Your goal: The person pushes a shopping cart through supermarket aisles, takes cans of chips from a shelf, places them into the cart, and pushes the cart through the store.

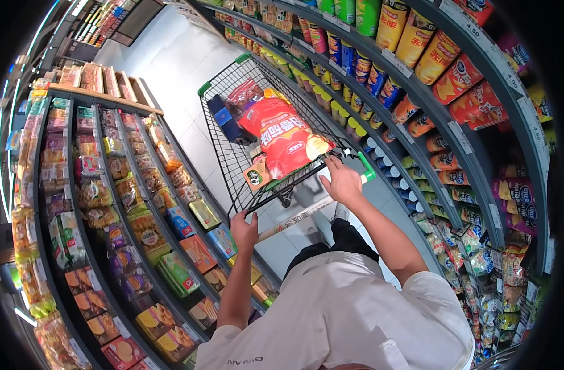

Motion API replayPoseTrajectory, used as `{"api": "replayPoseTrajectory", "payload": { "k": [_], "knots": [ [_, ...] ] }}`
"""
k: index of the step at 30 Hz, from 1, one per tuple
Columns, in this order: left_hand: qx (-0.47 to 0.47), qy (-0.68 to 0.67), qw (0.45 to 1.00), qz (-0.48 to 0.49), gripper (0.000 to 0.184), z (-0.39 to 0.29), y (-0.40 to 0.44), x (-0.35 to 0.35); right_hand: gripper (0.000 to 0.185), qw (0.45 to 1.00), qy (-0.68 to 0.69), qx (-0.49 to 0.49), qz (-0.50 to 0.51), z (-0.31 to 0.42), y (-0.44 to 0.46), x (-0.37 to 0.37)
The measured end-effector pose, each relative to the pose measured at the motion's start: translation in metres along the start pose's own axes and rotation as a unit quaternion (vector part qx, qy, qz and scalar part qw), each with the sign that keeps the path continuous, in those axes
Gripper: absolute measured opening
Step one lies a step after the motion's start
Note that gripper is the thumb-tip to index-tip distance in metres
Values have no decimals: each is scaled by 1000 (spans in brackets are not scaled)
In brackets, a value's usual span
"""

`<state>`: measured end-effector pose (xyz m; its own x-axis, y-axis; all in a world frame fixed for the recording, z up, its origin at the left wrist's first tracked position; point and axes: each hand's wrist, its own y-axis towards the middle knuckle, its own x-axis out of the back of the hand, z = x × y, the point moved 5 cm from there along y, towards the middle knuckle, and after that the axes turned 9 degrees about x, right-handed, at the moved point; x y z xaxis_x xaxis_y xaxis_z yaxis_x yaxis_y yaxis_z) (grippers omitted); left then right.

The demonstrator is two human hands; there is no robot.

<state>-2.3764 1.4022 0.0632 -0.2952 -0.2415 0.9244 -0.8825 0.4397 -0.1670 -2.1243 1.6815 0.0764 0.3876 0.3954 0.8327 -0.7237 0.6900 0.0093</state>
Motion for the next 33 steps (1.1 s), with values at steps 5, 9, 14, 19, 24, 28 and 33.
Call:
{"api": "replayPoseTrajectory", "payload": {
  "k": [5, 9, 14, 19, 24, 28, 33],
  "knots": [
    [-45, 1, 999, -30, 35, 14, -20, -2, 51, 1000, -4, -6, 1, 4, -28, 0],
    [-67, -16, 997, -41, 38, 34, -38, -5, 51, 1000, -7, -13, -7, 11, -52, -4],
    [-38, -2, 999, -19, 46, 42, -70, 1, 50, 1000, -21, -14, -5, 17, -87, -5],
    [-34, -12, 999, -39, 47, 67, -110, -4, 48, 999, -33, -12, -16, 19, -127, -10],
    [-50, -28, 998, -16, 49, 102, -134, -16, 47, 998, -33, -8, -54, -8, -155, -55],
    [-36, -6, 999, -1, 53, 99, -166, -6, 42, 999, -19, -24, -25, 14, -187, -32],
    [-20, 5, 1000, 15, 54, 95, -184, -10, 45, 999, -7, -29, 20, 14, -207, -25]
  ]
}}
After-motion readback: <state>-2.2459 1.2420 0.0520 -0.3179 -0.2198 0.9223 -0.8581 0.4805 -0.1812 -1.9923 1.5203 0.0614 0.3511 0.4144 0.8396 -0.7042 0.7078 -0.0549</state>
